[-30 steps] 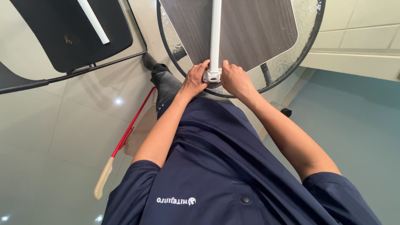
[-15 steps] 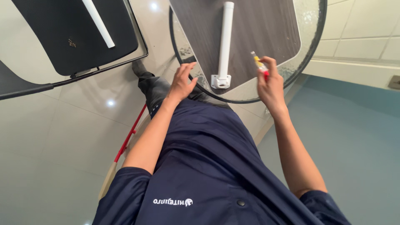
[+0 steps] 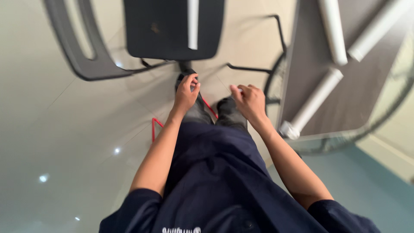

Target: The person assembles white table legs onto a tabletop using a screwdriver. They insert screws into the leg brackets and tighten them one by one, working on each leg in turn.

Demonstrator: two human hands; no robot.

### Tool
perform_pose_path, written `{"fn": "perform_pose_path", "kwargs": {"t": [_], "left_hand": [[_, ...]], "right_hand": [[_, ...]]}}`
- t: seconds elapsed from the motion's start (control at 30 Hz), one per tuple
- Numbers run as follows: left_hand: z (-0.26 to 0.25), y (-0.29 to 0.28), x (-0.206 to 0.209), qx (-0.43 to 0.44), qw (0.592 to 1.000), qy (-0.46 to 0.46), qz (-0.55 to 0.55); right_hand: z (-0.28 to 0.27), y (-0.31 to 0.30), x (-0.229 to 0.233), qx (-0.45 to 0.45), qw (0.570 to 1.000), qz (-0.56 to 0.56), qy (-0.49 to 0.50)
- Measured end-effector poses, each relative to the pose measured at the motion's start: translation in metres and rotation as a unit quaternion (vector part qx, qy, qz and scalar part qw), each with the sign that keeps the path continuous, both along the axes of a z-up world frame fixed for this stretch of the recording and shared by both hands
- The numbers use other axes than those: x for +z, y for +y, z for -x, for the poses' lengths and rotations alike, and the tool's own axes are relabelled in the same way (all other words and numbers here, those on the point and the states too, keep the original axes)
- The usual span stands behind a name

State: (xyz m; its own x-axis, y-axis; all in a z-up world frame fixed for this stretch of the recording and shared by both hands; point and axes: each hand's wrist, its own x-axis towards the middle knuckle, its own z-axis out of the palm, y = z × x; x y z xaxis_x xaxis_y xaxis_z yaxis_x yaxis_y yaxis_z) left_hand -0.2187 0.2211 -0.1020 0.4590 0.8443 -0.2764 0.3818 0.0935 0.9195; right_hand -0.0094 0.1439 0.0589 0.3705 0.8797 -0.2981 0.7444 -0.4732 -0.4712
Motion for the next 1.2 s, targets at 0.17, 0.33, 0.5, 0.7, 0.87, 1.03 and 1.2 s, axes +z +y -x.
{"fn": "perform_pose_path", "kwargs": {"t": [0.17, 0.33, 0.5, 0.7, 0.87, 1.03, 1.2], "left_hand": [[0.058, 0.061, -0.041, 0.071, 0.996, 0.057, -0.001], [0.082, 0.094, -0.059, 0.133, 0.991, 0.025, -0.005], [0.093, 0.102, -0.041, 0.144, 0.988, 0.032, 0.046], [0.104, 0.085, -0.025, 0.056, 0.993, 0.085, 0.066], [0.114, 0.064, -0.034, 0.01, 0.99, 0.113, 0.088], [0.119, 0.046, -0.036, -0.061, 0.982, 0.174, 0.038], [0.117, 0.04, -0.033, -0.075, 0.981, 0.18, 0.022]], "right_hand": [[0.046, 0.112, -0.109, 0.128, 0.991, -0.034, -0.023], [0.08, 0.19, -0.219, 0.084, 0.992, -0.019, 0.094], [0.111, 0.243, -0.288, -0.049, 0.994, -0.001, 0.095], [0.141, 0.273, -0.322, -0.115, 0.988, 0.051, 0.093], [0.151, 0.272, -0.334, -0.069, 0.996, 0.031, 0.038], [0.149, 0.263, -0.334, -0.063, 0.997, -0.01, 0.045], [0.137, 0.24, -0.326, -0.121, 0.987, -0.038, 0.101]]}}
